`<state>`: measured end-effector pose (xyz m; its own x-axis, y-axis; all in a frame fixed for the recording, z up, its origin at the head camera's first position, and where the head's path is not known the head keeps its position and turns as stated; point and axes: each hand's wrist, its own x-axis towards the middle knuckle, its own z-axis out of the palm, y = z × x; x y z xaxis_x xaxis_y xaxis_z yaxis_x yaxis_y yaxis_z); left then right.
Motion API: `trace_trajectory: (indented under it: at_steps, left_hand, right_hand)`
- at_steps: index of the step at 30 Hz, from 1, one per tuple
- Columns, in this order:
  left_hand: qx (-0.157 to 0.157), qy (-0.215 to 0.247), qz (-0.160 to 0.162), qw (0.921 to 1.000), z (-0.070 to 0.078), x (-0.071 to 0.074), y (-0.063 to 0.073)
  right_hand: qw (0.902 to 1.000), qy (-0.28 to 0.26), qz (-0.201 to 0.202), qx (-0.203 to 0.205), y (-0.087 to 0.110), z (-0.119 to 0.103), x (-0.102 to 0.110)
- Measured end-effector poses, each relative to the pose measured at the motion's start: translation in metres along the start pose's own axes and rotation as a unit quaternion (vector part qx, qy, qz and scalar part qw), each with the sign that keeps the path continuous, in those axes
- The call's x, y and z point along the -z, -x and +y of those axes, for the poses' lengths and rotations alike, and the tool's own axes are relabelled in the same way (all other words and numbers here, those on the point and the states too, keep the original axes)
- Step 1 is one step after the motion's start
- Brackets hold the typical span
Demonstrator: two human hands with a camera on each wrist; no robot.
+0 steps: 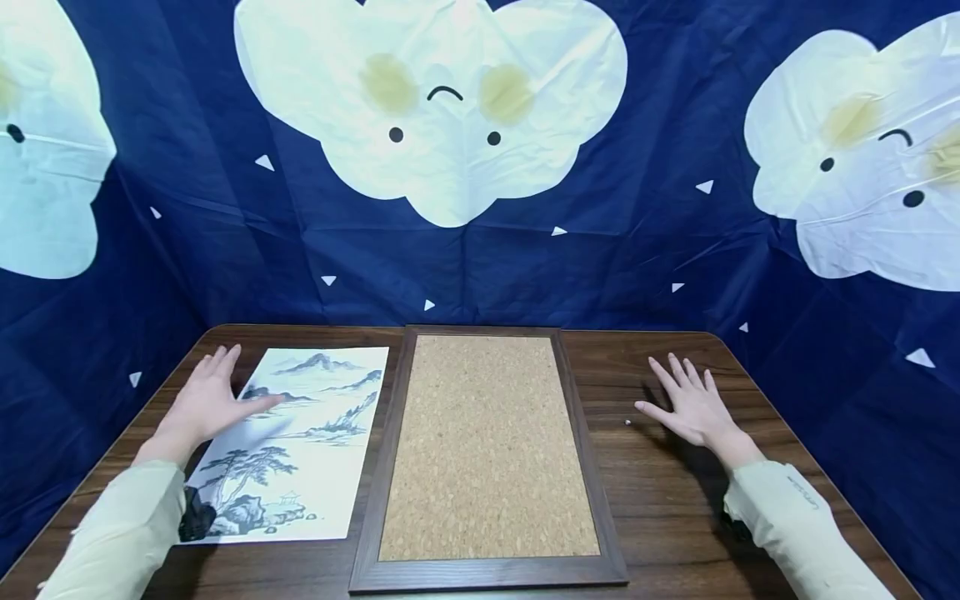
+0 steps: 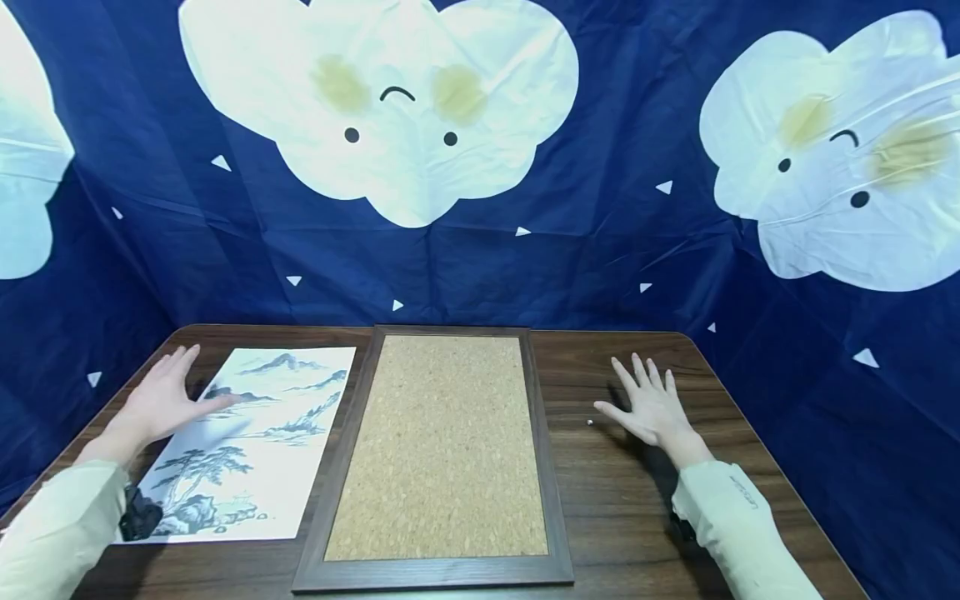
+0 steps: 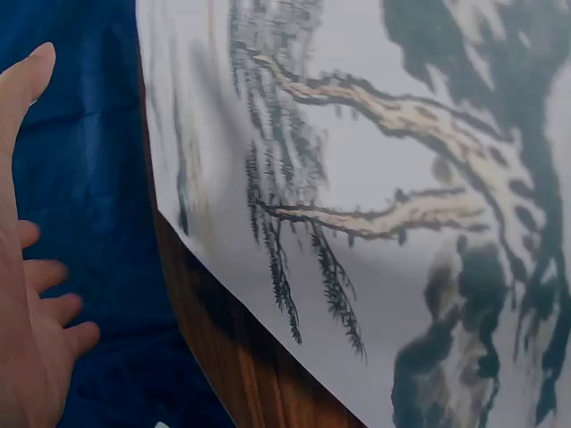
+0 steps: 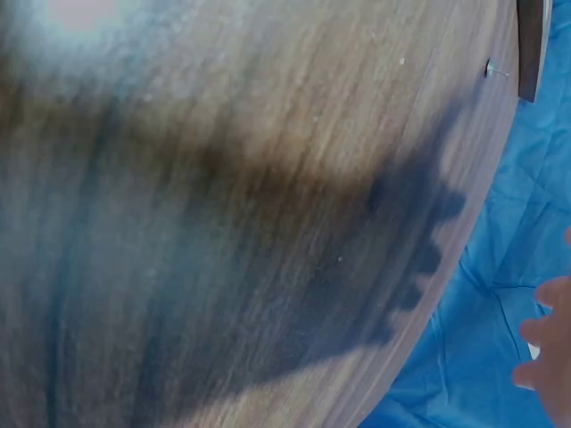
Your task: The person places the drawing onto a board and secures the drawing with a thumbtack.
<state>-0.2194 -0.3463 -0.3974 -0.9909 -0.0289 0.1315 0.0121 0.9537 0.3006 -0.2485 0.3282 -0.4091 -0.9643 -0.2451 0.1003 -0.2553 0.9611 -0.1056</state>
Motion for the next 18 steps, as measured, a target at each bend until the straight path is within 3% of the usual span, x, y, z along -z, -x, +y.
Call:
trace_trajectory:
  at_steps: [5,9,13,18]
  left_hand:
    - [0.047,0.025,-0.011,0.9985,-0.005,0.004,0.003]
    - [0.069,0.072,-0.021,0.9948,-0.013,0.004,0.008]
    - [0.094,0.123,-0.048,0.9868,-0.037,-0.006,0.007]
    - [0.128,0.132,-0.095,0.9785,-0.073,-0.02,0.006]
  right_hand:
    - [0.9998,-0.016,0.006,0.011,0.002,-0.001,0.001]
    - [0.9991,-0.033,0.015,0.021,0.004,-0.004,0.002]
    - [0.9978,-0.053,0.024,0.033,0.006,-0.005,0.002]
    - [0.9949,-0.081,0.035,0.048,0.009,-0.008,0.0]
